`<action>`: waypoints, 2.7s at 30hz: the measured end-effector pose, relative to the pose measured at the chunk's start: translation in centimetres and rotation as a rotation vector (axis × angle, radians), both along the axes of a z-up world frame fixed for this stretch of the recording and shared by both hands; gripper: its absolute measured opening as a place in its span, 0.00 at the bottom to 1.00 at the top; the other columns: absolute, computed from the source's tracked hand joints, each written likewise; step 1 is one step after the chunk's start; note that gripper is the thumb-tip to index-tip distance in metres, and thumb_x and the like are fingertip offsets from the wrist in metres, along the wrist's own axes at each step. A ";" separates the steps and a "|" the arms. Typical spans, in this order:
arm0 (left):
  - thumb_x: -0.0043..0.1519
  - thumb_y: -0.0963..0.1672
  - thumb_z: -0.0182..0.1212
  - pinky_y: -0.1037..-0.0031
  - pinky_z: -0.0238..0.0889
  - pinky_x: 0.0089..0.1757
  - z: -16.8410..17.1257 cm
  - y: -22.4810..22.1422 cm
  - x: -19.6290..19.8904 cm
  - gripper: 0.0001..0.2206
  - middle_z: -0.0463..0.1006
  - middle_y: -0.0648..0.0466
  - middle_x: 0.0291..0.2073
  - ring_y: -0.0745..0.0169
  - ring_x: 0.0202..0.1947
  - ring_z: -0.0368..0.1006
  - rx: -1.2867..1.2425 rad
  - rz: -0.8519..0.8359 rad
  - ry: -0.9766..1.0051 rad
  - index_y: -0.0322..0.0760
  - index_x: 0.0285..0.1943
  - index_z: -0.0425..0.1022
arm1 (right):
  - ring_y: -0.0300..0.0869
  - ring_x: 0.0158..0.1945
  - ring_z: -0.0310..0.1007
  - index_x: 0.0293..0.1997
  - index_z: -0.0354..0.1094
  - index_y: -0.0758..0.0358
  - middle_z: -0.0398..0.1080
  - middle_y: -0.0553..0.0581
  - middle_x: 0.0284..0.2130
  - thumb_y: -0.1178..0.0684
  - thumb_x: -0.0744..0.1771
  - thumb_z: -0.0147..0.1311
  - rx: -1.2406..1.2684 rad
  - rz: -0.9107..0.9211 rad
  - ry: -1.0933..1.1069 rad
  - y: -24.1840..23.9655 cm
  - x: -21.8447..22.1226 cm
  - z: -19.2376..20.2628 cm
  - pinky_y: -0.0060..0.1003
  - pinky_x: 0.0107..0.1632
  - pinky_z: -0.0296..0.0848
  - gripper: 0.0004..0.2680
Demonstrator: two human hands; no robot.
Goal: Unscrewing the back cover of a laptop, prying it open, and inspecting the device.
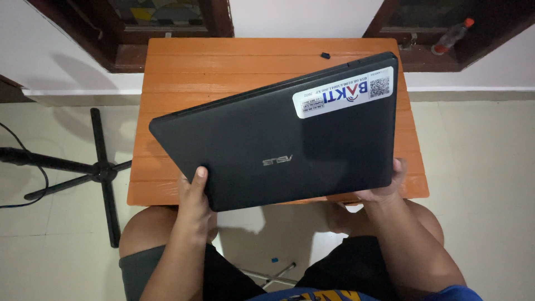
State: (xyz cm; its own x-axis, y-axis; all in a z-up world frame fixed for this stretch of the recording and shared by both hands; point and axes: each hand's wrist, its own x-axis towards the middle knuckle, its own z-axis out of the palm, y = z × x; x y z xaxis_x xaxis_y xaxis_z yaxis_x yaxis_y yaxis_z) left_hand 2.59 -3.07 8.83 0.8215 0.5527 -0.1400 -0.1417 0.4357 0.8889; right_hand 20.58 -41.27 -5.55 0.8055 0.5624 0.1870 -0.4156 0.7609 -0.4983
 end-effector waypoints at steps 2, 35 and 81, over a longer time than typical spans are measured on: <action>0.61 0.52 0.64 0.71 0.78 0.33 1.0 -0.5 0.0 0.14 0.80 0.51 0.29 0.64 0.30 0.80 -0.011 -0.002 -0.010 0.44 0.47 0.69 | 0.68 0.61 0.69 0.68 0.63 0.57 0.64 0.70 0.66 0.31 0.66 0.42 -0.005 -0.001 -0.001 -0.2 0.0 -0.5 0.70 0.63 0.62 0.26; 0.58 0.51 0.66 0.65 0.78 0.39 2.6 -1.1 0.3 0.19 0.79 0.53 0.34 0.64 0.35 0.78 -0.045 -0.005 -0.006 0.43 0.53 0.69 | 0.64 0.57 0.73 0.68 0.62 0.64 0.67 0.72 0.62 0.35 0.67 0.41 -0.088 -0.027 -0.066 -3.8 1.5 -7.6 0.65 0.60 0.70 0.26; 0.59 0.46 0.61 0.75 0.61 0.63 -3.2 7.7 2.2 0.38 0.60 0.52 0.75 0.62 0.70 0.63 0.064 -0.213 0.201 0.48 0.80 0.46 | 0.39 0.75 0.53 0.79 0.43 0.63 0.51 0.54 0.74 0.57 0.63 0.45 -0.994 -0.089 -0.252 9.8 -1.3 10.4 0.28 0.70 0.57 0.31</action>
State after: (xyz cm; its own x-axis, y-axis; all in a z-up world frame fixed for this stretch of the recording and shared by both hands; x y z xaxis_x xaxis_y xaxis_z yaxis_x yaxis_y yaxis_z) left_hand 4.75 4.66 5.59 0.8793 0.3837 -0.2822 0.1286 0.3793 0.9163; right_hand 19.33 -31.43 4.83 0.8535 0.4956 -0.1612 -0.1740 -0.0205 -0.9845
